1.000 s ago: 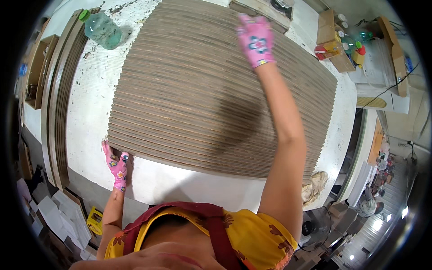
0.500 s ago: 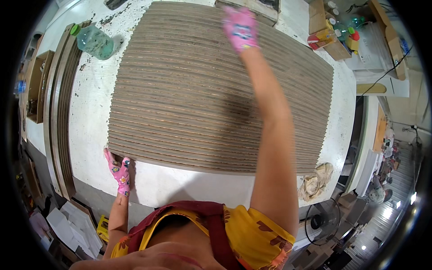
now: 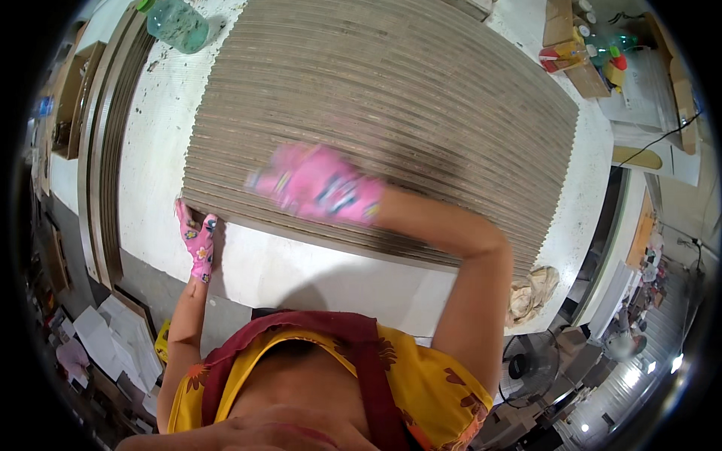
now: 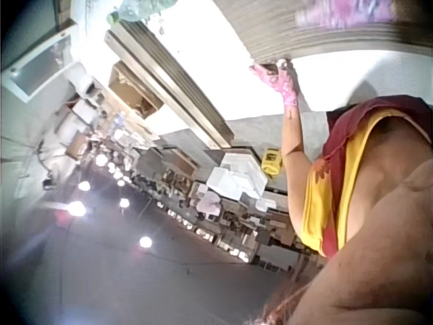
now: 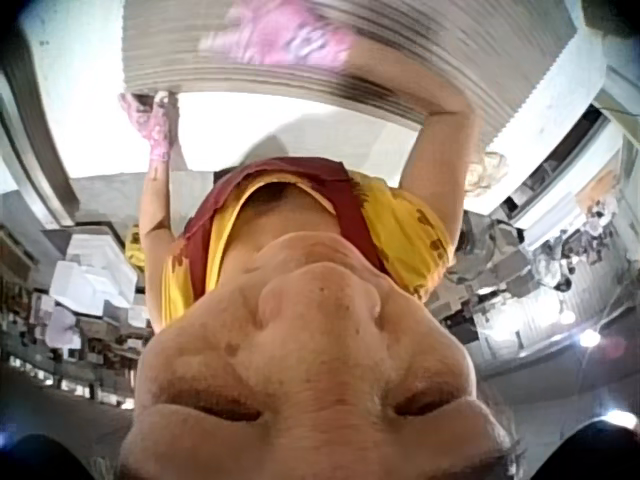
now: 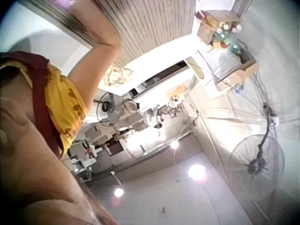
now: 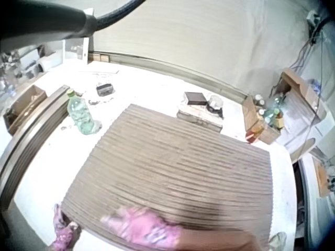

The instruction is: The person cleans a corrugated board by hand using a cloth and then uses a small tool to scrape the edges and corners of the board.

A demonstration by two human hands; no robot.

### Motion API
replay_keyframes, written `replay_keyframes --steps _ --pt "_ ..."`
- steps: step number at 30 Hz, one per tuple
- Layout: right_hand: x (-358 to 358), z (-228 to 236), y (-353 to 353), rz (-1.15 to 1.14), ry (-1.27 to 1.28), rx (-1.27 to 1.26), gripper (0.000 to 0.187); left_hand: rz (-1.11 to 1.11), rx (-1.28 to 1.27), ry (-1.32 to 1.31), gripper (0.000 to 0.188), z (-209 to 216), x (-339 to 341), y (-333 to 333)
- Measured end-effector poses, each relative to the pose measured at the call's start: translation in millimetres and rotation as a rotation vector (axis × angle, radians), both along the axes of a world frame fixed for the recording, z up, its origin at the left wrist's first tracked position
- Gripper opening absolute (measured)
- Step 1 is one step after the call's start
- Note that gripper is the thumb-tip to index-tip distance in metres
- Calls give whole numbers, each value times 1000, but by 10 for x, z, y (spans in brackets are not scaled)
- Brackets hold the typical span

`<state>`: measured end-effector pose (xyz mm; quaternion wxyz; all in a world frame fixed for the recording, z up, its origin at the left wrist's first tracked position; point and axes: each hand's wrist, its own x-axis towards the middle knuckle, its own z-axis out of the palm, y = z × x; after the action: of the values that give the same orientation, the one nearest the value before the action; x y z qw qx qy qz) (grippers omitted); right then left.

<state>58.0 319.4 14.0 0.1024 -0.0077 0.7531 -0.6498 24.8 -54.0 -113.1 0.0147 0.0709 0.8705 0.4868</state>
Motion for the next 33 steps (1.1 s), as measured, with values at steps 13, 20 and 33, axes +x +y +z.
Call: replay_keyframes --steps 13,20,33 --pt "-7 225 2130 -644 147 1402 30 -13 -10 23 82 123 75 85" --pt "-312 241 -665 433 83 787 33 -5 35 1 79 167 28 94" --pt "-742 68 391 -79 740 986 33 -36 -128 106 79 273 -9 182"
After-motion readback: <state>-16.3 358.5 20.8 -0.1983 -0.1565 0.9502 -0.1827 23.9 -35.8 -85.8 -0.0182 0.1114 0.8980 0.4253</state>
